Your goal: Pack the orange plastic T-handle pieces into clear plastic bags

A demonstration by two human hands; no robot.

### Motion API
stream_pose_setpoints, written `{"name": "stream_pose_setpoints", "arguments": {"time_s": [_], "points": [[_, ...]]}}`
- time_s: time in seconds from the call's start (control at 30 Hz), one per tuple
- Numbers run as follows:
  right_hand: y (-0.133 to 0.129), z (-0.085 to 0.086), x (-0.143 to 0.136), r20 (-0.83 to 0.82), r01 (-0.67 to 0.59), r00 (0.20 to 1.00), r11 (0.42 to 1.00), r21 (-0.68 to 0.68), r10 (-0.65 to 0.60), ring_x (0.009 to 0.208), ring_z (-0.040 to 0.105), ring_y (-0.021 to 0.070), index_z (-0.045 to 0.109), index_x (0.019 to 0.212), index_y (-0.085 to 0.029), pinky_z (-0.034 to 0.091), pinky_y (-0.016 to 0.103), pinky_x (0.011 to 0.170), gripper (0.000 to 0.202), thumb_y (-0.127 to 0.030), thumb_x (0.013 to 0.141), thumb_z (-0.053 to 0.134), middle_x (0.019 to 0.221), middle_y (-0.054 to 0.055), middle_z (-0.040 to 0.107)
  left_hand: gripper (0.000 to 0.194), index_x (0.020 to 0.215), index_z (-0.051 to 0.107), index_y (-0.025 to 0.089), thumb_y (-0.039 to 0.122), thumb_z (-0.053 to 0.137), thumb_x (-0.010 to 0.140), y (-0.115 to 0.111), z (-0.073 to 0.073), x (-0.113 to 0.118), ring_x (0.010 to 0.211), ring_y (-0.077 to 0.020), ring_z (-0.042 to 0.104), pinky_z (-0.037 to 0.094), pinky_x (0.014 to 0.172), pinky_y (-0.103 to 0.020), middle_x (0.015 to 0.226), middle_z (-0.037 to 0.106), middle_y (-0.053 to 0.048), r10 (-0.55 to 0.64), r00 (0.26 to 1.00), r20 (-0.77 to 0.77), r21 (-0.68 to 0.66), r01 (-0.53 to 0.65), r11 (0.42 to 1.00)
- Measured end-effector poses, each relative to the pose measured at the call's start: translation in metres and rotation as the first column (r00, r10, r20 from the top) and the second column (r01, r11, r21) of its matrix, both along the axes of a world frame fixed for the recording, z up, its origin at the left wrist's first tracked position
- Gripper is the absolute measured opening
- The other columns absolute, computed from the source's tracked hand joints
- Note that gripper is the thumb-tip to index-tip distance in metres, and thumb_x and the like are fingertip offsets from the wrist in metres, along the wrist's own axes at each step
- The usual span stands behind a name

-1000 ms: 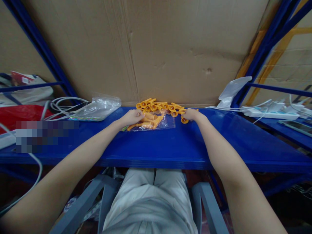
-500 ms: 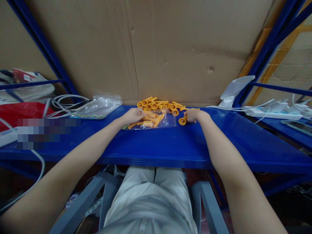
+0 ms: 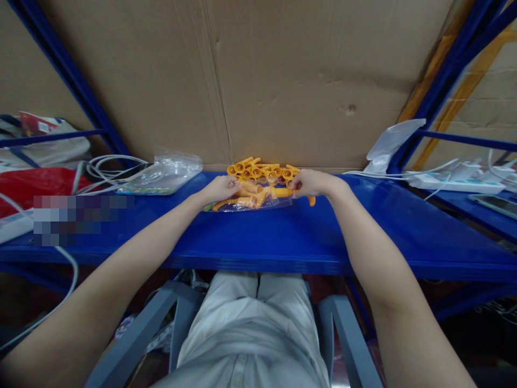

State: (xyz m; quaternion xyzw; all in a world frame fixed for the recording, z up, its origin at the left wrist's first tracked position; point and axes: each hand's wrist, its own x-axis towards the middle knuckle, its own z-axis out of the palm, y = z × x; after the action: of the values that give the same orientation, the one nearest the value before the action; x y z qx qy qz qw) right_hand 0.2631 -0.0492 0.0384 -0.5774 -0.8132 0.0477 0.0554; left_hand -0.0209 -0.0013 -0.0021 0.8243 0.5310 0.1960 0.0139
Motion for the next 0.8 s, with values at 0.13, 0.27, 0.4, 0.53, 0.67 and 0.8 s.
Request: {"name": "stream_pose_setpoints", "arguments": {"time_s": [0.13,0.27,0.4,0.53,0.67,0.8], "points": [[-0.001,-0.005,-0.014,-0.027,-0.036,0.999,0.999,0.003,0.036,0.070,0.065,0.0189,0.076,0.082,-0.019,0.041,0.027,0.062,0.013,-0.028,0.075,0.070,0.078,0.005,0.072,0.017,0.069,0.060,0.019,0.029,0.054,0.082,0.002,-0.001,-0.001,0.069,-0.0171,0.059,0.040,0.065,-0.027,0.071,0.066,-0.004,-0.022,0.999,0.024,-0.018,0.022,1.000],[0.001,-0.007,-0.014,0.041,0.016,0.999,0.998,0.056,-0.018,0.080,0.066,0.0219,0.077,0.087,-0.020,0.043,0.030,0.070,0.014,-0.026,0.078,0.068,0.085,0.007,0.073,0.016,0.070,0.061,0.020,0.029,0.055,0.081,0.004,-0.002,-0.003,0.070,-0.0172,0.058,0.040,0.065,-0.027,0.069,0.065,-0.004,-0.030,0.997,0.064,-0.013,0.031,0.999],[0.004,-0.008,-0.007,0.046,0.091,0.995,0.995,0.027,-0.092,0.077,0.066,0.0215,0.078,0.085,-0.021,0.045,0.030,0.069,0.013,-0.028,0.074,0.073,0.080,0.006,0.072,0.016,0.070,0.061,0.019,0.028,0.055,0.081,0.005,-0.003,-0.003,0.071,-0.0175,0.059,0.040,0.065,-0.027,0.071,0.066,-0.005,-0.040,0.998,0.056,0.009,0.039,0.999],[0.004,-0.009,-0.007,-0.167,-0.079,0.984,0.995,-0.060,0.068,0.066,0.061,0.0163,0.078,0.084,-0.018,0.044,0.027,0.061,0.021,-0.036,0.074,0.073,0.074,0.004,0.070,0.016,0.072,0.062,0.018,0.027,0.054,0.082,0.003,-0.002,-0.002,0.070,-0.0175,0.058,0.040,0.065,-0.027,0.070,0.064,-0.004,-0.040,0.999,0.030,0.019,0.040,0.999],[0.004,-0.010,-0.007,-0.311,-0.089,0.947,0.996,-0.013,0.081,0.064,0.059,0.0143,0.080,0.090,-0.017,0.043,0.025,0.059,0.031,-0.042,0.072,0.074,0.074,0.002,0.070,0.016,0.074,0.064,0.018,0.027,0.054,0.083,0.003,-0.001,-0.004,0.071,-0.0181,0.060,0.041,0.067,-0.027,0.068,0.064,-0.004,-0.045,0.997,0.057,0.012,0.045,0.999],[0.007,-0.012,0.000,-0.417,-0.072,0.908,0.996,-0.047,0.046,0.065,0.059,0.0153,0.081,0.093,-0.016,0.042,0.025,0.055,0.039,-0.047,0.070,0.075,0.069,0.004,0.070,0.016,0.076,0.066,0.017,0.027,0.054,0.083,0.005,-0.002,-0.005,0.075,-0.0189,0.061,0.042,0.070,-0.028,0.070,0.065,-0.004,-0.031,0.995,0.092,-0.014,0.032,0.999]]}}
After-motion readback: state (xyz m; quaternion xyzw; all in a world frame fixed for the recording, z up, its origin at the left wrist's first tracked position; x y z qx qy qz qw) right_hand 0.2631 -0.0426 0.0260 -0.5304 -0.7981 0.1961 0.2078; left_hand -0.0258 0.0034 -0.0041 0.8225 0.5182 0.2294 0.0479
